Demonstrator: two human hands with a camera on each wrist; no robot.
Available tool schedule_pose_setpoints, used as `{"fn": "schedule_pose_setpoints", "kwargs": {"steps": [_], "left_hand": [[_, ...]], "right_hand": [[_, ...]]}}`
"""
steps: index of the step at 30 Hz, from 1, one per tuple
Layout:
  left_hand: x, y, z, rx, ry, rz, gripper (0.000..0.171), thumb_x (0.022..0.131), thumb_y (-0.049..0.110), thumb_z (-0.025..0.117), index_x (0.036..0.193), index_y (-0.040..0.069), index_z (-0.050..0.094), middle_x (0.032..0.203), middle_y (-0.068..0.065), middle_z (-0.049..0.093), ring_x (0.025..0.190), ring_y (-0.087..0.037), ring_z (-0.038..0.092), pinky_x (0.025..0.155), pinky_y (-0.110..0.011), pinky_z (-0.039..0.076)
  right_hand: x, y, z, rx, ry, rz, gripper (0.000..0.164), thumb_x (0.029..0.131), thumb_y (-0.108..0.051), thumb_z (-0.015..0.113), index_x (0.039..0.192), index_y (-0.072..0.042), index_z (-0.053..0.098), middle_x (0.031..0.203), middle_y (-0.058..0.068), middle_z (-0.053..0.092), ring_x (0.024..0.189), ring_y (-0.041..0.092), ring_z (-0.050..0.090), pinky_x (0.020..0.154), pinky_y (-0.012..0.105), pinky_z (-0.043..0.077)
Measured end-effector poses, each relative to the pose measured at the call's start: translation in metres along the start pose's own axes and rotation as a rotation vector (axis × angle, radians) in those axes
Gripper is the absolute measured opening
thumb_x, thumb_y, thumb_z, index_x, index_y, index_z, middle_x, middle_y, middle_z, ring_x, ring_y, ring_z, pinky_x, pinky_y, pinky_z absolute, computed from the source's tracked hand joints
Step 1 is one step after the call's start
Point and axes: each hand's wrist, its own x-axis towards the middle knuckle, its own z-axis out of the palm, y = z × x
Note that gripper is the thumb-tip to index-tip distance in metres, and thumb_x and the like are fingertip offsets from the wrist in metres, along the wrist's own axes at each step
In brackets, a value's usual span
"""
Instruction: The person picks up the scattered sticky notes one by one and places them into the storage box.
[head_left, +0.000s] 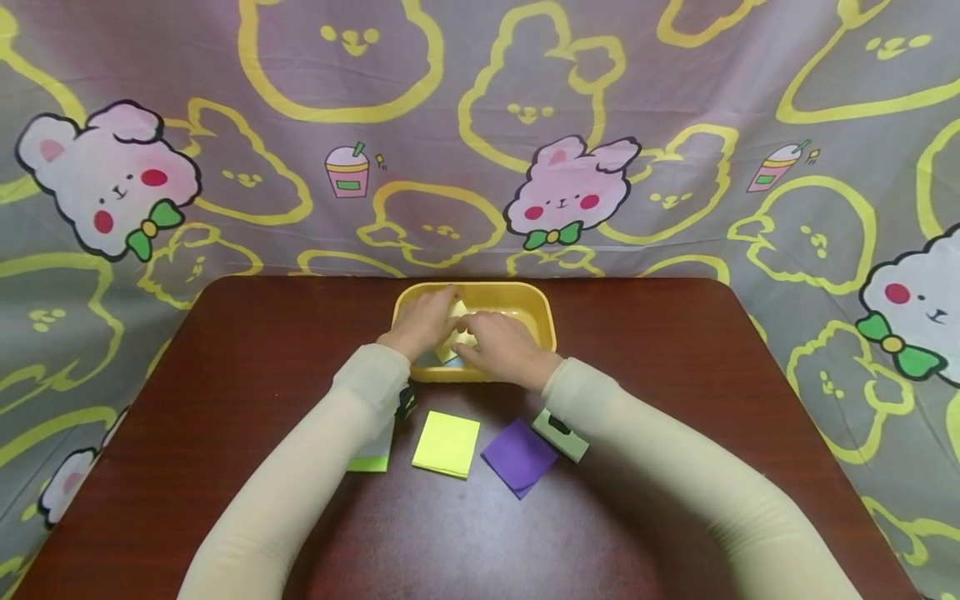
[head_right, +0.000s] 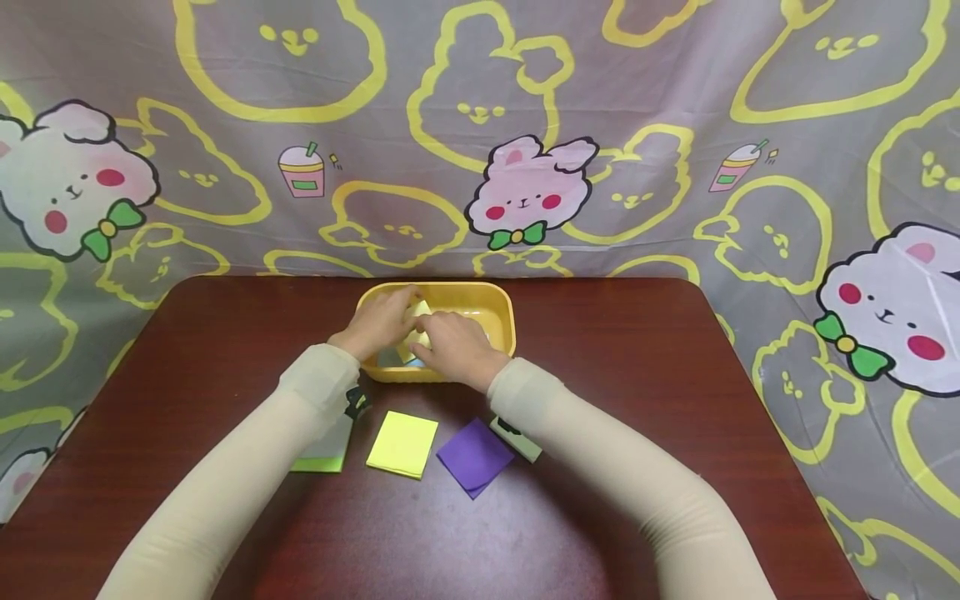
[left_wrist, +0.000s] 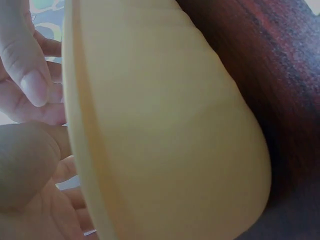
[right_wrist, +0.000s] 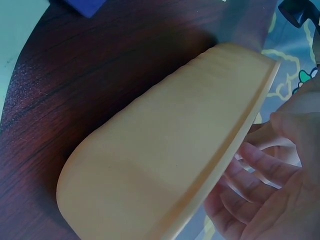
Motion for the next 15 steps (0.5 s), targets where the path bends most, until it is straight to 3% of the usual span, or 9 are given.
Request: {"fn": "schedule_pose_setpoints", "kwargs": {"steps": [8, 15], "left_hand": [[-0.0008, -0.002, -0.0017, -0.048, -0.009, -0.014, 0.047, 0.093, 0.03, 0.055, 0.135, 0.01, 0.049, 0.129, -0.01, 0.058, 0.108, -0.028, 0.057, 0.086, -0.043, 0.046], [-0.0022, -0.0013, -0.0029, -0.038, -0.007, -0.003, 0.046, 0.092, 0.033, 0.054, 0.132, 0.01, 0.053, 0.129, -0.01, 0.059, 0.11, -0.027, 0.056, 0.087, -0.044, 0.046]], "right_hand": [[0.0, 0.0003, -0.0001, 0.021, -0.011, -0.007, 0.037, 0.088, -0.035, 0.057, 0.113, -0.009, 0.066, 0.107, 0.004, 0.068, 0.094, 0.019, 0.063, 0.075, 0.037, 0.05], [0.0, 0.0025, 0.0003, 0.019, -0.013, 0.0, 0.034, 0.089, -0.036, 0.057, 0.112, -0.013, 0.065, 0.108, 0.002, 0.068, 0.095, 0.018, 0.062, 0.075, 0.037, 0.05]]}}
